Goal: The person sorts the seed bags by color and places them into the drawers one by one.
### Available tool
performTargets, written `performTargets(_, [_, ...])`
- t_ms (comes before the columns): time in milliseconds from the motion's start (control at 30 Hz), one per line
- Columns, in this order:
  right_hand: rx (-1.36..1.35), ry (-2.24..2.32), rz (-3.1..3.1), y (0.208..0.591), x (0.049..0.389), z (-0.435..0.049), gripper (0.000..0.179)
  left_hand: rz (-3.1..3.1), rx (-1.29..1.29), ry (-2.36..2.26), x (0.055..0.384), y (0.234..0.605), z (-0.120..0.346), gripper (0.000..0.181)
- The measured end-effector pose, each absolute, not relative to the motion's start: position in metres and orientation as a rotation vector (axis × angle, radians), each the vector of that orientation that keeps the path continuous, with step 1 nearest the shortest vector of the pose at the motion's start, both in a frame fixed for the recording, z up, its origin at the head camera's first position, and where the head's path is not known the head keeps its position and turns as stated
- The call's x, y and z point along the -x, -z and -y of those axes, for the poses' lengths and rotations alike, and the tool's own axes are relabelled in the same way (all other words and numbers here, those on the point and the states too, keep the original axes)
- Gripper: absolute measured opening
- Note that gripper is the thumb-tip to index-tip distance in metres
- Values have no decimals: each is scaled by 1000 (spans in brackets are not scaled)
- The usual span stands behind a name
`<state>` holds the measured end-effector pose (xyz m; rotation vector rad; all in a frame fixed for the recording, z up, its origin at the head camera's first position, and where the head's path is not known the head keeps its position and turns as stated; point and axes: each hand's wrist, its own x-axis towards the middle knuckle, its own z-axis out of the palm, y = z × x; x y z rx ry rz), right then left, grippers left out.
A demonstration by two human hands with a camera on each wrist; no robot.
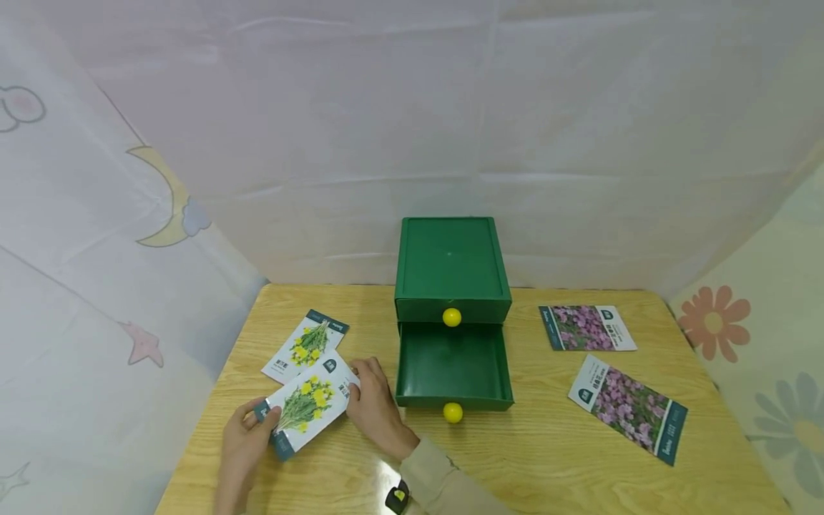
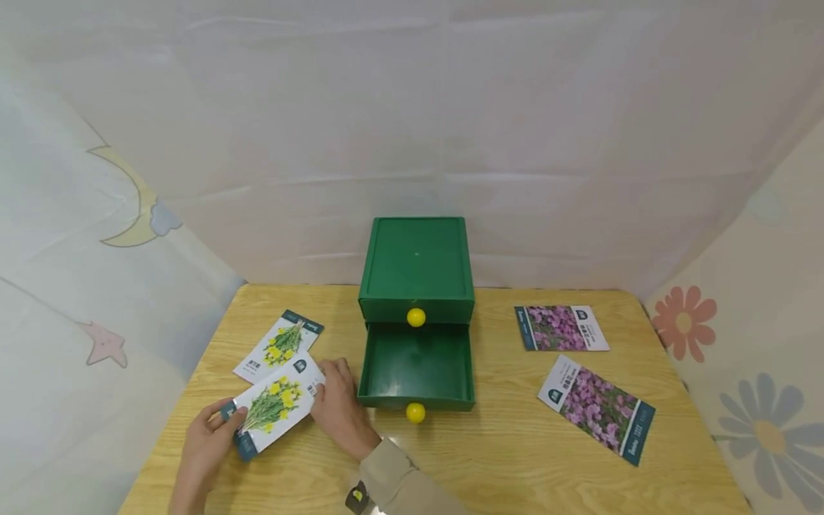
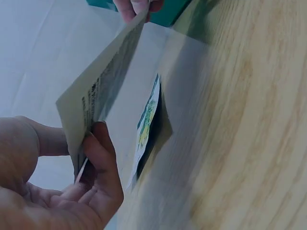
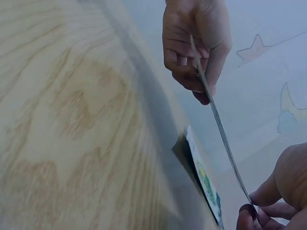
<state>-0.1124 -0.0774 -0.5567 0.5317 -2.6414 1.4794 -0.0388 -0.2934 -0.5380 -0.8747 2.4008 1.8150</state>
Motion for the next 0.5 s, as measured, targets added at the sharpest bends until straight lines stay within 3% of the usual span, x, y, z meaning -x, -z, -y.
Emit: performTargets(500, [-595, -1758, 2463, 516, 104, 74, 18, -2335, 784, -1915, 37, 502, 307, 67])
